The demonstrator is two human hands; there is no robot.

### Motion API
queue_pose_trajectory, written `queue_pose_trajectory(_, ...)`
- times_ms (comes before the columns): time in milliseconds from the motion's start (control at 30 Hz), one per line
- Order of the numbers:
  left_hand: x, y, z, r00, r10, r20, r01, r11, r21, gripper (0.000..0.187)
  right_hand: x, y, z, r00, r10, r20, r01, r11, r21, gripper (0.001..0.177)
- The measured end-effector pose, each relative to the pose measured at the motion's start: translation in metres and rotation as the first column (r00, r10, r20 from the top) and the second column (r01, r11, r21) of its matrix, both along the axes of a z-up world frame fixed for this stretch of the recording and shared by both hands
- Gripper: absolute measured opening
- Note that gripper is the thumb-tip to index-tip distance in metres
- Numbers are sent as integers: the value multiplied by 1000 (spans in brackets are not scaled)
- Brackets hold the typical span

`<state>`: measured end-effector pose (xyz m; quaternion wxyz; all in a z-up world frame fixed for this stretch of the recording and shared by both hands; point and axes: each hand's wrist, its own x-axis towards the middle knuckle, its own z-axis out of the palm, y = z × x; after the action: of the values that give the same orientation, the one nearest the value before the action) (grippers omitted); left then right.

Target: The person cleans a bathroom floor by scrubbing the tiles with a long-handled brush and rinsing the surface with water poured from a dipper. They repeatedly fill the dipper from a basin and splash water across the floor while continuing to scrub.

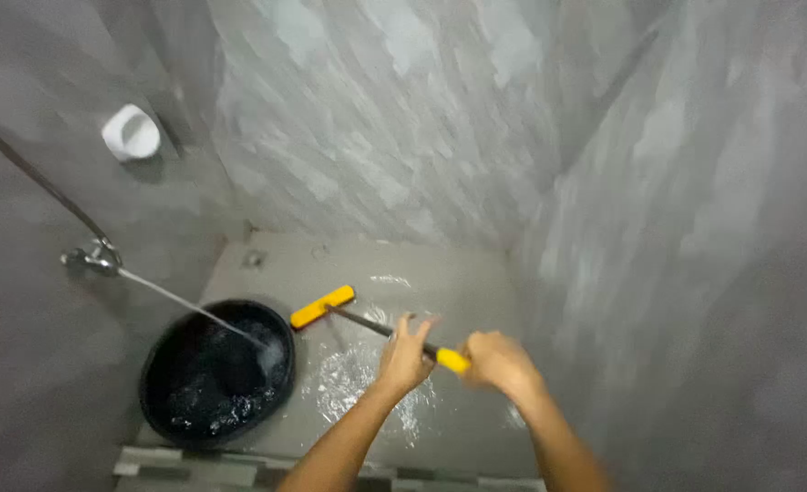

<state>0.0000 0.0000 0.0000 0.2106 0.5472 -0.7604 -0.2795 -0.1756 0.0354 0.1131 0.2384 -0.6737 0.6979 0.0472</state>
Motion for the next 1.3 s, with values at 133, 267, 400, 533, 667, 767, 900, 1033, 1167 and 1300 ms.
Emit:
queue_pose_trajectory(133, -33, 16, -19, 996, 54, 71, -39, 979, -198, 31, -26, 34, -2, 864, -288, 413, 312, 950, 9, 30)
queue_pose_trajectory(267, -37, 8, -33, 981, 191, 38, -173, 946, -274, 28, -15, 54, -39, 593, 113, 798, 363, 846, -389, 33)
queue_pose_trajectory(400, -32, 9, -21, 985, 170, 33, -157, 957, -245, 29, 5, 41, -72, 363, 295, 884, 476, 757, -448, 14)
queue_pose_trajectory(533, -35, 11, 4, 982, 168, 91, -134, 945, -297, 32, 12, 25, -69, 97, 189, 977, 566, 797, -211, 8)
queue_pose_trajectory(667, -35, 3, 17, 981, 186, 63, -170, 964, -204, 36, 15, 30, -33, 121, 352, 928, 616, 706, -349, 14)
queue_pose_trajectory(767, -33, 1, 10, 981, 192, 29, -185, 970, -158, 29, 19, 34, -10, 127, 230, 965, 653, 712, -256, 19)
queue_pose_trajectory(900, -21, -5, -6, 987, 93, 129, -72, 984, -160, 24, 20, 36, -6, 190, 247, 950, 609, 730, -311, 29)
queue_pose_trajectory(1033, -7, -5, -27, 987, 33, 160, 6, 972, -236, 14, 38, 45, -26, 151, 240, 959, 691, 668, -276, 34)
queue_pose_trajectory(1167, 11, -2, -62, 992, 75, 102, -46, 964, -262, 14, 53, 62, -46, 144, 252, 957, 689, 668, -280, 36)
queue_pose_trajectory(1300, 18, -11, -100, 994, 76, -76, -89, 980, -179, 18, 62, 68, -50, 131, 311, 941, 652, 688, -318, 32)
